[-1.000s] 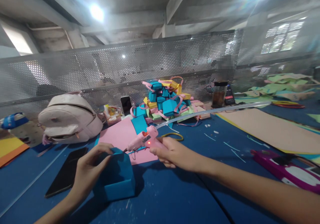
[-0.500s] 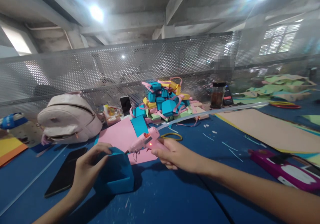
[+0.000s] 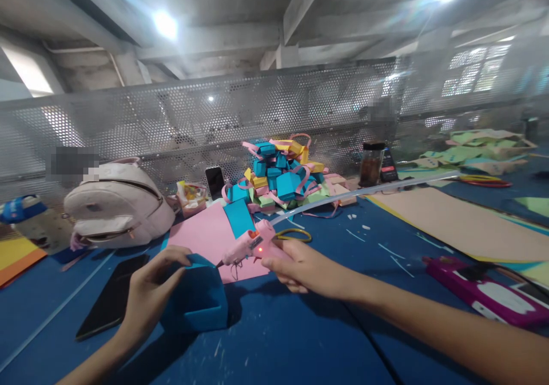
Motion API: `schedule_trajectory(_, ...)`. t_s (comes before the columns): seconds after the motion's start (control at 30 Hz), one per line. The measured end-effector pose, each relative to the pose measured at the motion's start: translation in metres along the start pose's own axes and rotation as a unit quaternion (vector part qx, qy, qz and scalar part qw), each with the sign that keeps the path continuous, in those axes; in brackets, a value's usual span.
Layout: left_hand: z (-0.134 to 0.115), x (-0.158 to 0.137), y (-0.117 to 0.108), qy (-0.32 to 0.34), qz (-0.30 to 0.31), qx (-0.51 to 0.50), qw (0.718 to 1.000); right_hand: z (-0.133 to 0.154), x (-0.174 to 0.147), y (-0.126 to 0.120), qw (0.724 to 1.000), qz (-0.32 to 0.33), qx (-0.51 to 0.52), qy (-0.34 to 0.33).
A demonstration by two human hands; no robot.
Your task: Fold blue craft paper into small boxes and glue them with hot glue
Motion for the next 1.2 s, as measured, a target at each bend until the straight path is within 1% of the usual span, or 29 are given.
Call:
schedule_trajectory(0.47, -0.0007, -0.0003, 0.0012, 0.005, 0.015, -0.013, 1.0, 0.002, -0.001, 0.0001, 1.0, -0.009, -0.011, -0.013)
schedule_trajectory(0.77, -0.0021, -0.0006, 0.0002, 0.008, 0.013, -0.017, 1.0, 0.0032, 0.0024, 0.0032, 1.0, -0.01, -0.011, 0.002)
schedule_trajectory(0.93, -0.003, -0.0007, -0.0003, 0.012, 0.012, -0.017, 1.0, 0.0051, 0.0046, 0.0039, 0.999, -0.017, -0.03, -0.002)
schedule_trajectory(1.2, -0.0019, -0.0015, -0.0002, 0.014, 0.013, -0.017, 1.0, 0.0092, 0.0069, 0.006, 1.0, -0.014, -0.015, -0.017)
Point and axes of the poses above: each hand's wrist, its own x-axis towards the middle knuckle, its own y-axis out of the palm, z = x × y, the point moved 6 cm from there along x, towards the middle knuckle, and after that the axes turned 11 degrees about x, right-handed, at the moved point
